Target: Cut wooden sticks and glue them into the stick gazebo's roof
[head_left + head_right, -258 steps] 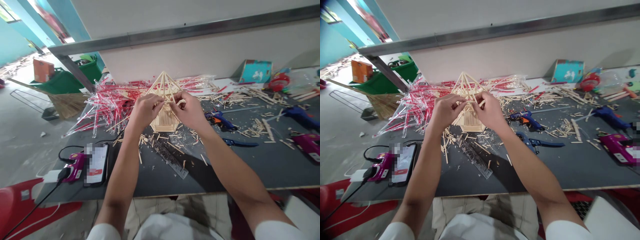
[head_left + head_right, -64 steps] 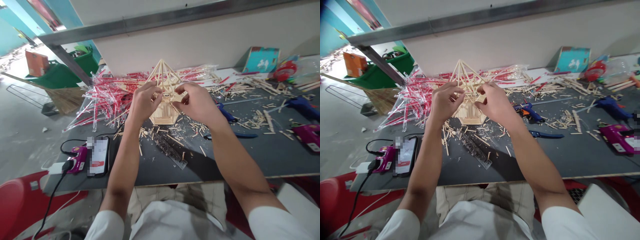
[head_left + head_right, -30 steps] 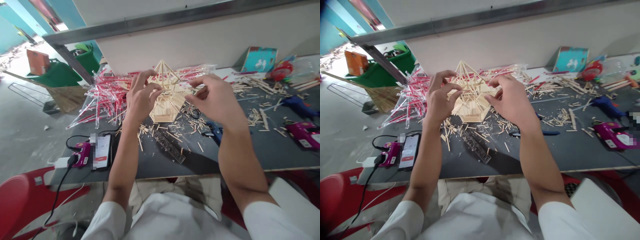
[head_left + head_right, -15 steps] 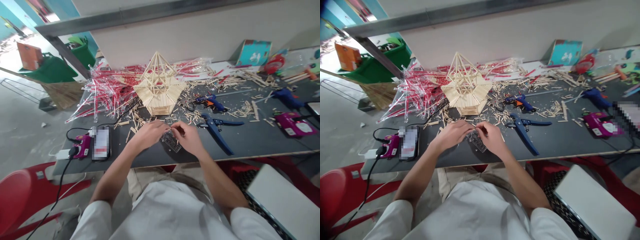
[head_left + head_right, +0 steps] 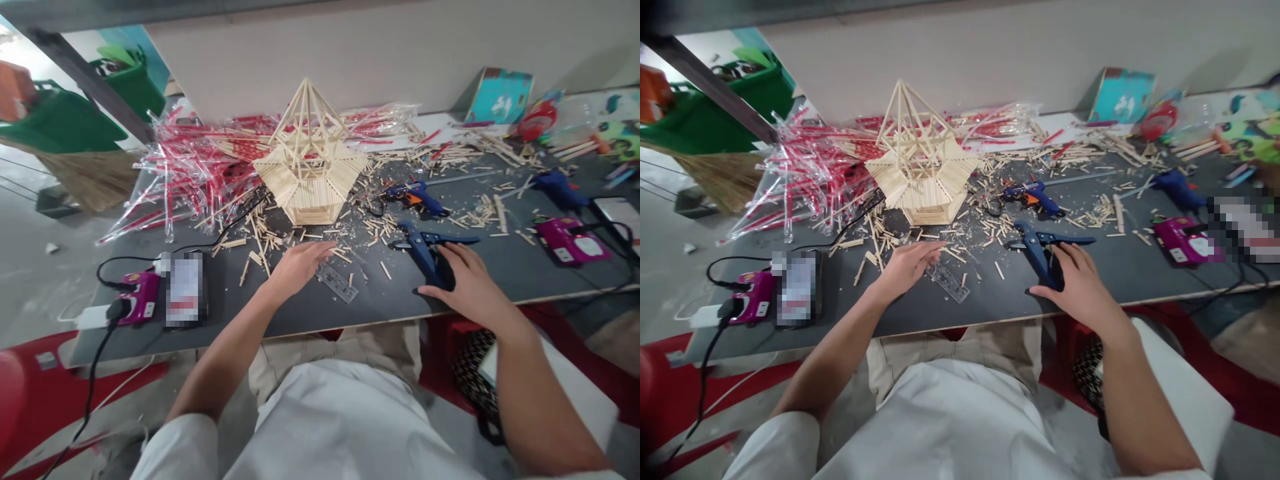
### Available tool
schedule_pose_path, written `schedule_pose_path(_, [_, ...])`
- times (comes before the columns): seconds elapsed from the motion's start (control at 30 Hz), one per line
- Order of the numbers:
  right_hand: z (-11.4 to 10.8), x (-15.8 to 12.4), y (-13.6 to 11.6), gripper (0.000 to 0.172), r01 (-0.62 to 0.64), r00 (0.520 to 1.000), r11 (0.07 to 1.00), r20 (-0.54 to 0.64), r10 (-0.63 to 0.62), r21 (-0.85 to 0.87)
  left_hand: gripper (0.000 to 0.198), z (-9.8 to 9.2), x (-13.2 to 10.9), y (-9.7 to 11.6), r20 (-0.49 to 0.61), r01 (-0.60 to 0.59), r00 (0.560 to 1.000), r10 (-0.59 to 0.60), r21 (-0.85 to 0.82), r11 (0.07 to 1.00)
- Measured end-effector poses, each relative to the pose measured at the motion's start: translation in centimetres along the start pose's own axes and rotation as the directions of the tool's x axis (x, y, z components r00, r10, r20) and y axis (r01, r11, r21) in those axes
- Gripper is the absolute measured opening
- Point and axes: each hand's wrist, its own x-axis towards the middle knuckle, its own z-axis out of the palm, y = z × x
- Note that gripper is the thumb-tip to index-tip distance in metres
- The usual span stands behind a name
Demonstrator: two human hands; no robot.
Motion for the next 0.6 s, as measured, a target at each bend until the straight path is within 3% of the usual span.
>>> schedule_pose_path(0.07, [0.5,-0.3,1.0,0.102,-0.029,0.998,1.000,0.046,0.030,-0.005,0.046,0.3,0.0,-0.2,-0.007,0.012,1.000,-0.012,-0.026,1.000])
schedule_pose_path(0.17, [0.3,-0.5,1.3,0.103,-0.045,0.999,0.999,0.023,0.045,-0.022,0.048,0.8,-0.2,-0.6,-0.007,0.022,1.000,-0.022,-0.044,0.999])
schedule_pose_path(0.27, [-0.6,0.0,1.9,0.105,0.005,1.000,0.996,0.003,-0.004,-0.092,0.053,1.2,-0.3,-0.9,-0.041,-0.009,0.999,0.005,-0.082,0.997])
schedule_pose_path(0.43, [-1.2,1.9,3.4,0.109,0.118,0.990,0.982,0.090,-0.105,-0.150,0.057,1.5,-0.1,-1.2,-0.097,-0.024,0.995,0.011,-0.132,0.991])
schedule_pose_path(0.6, [-1.4,3.4,3.1,0.101,0.126,0.986,0.961,0.133,-0.096,-0.245,0.058,1.3,-0.1,-1.2,-0.083,0.009,0.996,-0.020,-0.124,0.992])
